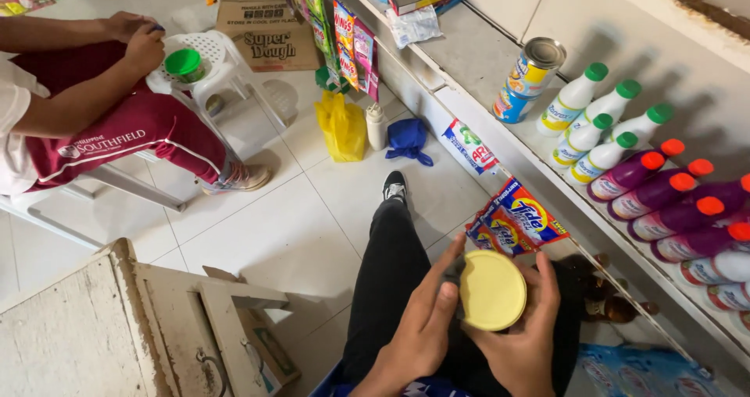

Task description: Cleaning margarine tubs and canned goods with a cloth and placing them on shelves.

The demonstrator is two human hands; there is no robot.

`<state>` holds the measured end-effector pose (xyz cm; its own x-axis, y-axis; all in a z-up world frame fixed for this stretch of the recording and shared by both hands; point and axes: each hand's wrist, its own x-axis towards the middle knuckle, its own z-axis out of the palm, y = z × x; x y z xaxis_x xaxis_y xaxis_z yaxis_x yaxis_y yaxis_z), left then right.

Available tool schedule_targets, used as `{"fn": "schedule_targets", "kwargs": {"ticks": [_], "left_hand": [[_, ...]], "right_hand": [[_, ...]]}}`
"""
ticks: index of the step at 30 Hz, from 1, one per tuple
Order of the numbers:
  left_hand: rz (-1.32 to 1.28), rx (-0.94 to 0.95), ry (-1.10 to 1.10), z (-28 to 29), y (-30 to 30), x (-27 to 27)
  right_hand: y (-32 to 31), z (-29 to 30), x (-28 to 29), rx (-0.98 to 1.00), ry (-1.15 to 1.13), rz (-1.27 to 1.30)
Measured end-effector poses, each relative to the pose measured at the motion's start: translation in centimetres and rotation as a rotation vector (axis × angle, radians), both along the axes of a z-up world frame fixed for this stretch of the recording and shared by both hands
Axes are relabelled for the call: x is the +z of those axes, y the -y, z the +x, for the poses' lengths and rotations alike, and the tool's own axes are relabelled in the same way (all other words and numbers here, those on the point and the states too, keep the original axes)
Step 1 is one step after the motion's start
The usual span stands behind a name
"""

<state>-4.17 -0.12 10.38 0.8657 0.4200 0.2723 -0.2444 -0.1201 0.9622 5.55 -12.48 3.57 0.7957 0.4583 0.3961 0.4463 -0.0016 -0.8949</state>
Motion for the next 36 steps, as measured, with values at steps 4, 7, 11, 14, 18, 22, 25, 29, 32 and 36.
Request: {"fn": "schedule_targets", "kwargs": {"ticks": [4,7,11,14,18,22,25,29,32,36], "left_hand": [[-0.194,-0.020,0.103,0.2,-0.4,-0.7],[-0.071,0.006,0.024,-0.1,-1.0,0.3],[0.430,0.016,-0.194,0.3,-0.8,0.4],[0.389,0.014,-0.082,0.2,-0.7,0.3],[0.248,-0.078,-0.178,0.4,-1.2,0.3],[0.323,-0.181,-0.156,0.3,-0.3,0.7],[0.469,-0.193,-0.060,-0.2,0.2,1.6],[0.503,-0.197,0.050,-1.0,0.5,1.7],[0.378,-0.128,0.035,-1.1,0.2,1.7],[0.279,0.017,0.003,-0.6,0.9,1.2]], "right_hand": [[1.2,-0.3,0.1,0.141,-0.379,-0.029],[0.4,-0.1,0.4,0.163,-0.407,-0.050],[-1.0,-0.2,1.0,0.014,0.129,-0.215],[-0.2,-0.6,0.9,0.091,0.038,-0.125],[2.3,-0.3,-1.3,0.135,-0.189,-0.002],[4.2,0.8,-3.3,0.114,-0.587,0.206],[4.0,1.2,-4.0,0.142,-0.556,0.234],[2.3,0.1,-2.5,0.179,-0.385,0.180],[2.7,0.0,-3.0,0.199,-0.457,0.176],[2.5,0.2,-3.4,0.195,-0.538,0.153]]}}
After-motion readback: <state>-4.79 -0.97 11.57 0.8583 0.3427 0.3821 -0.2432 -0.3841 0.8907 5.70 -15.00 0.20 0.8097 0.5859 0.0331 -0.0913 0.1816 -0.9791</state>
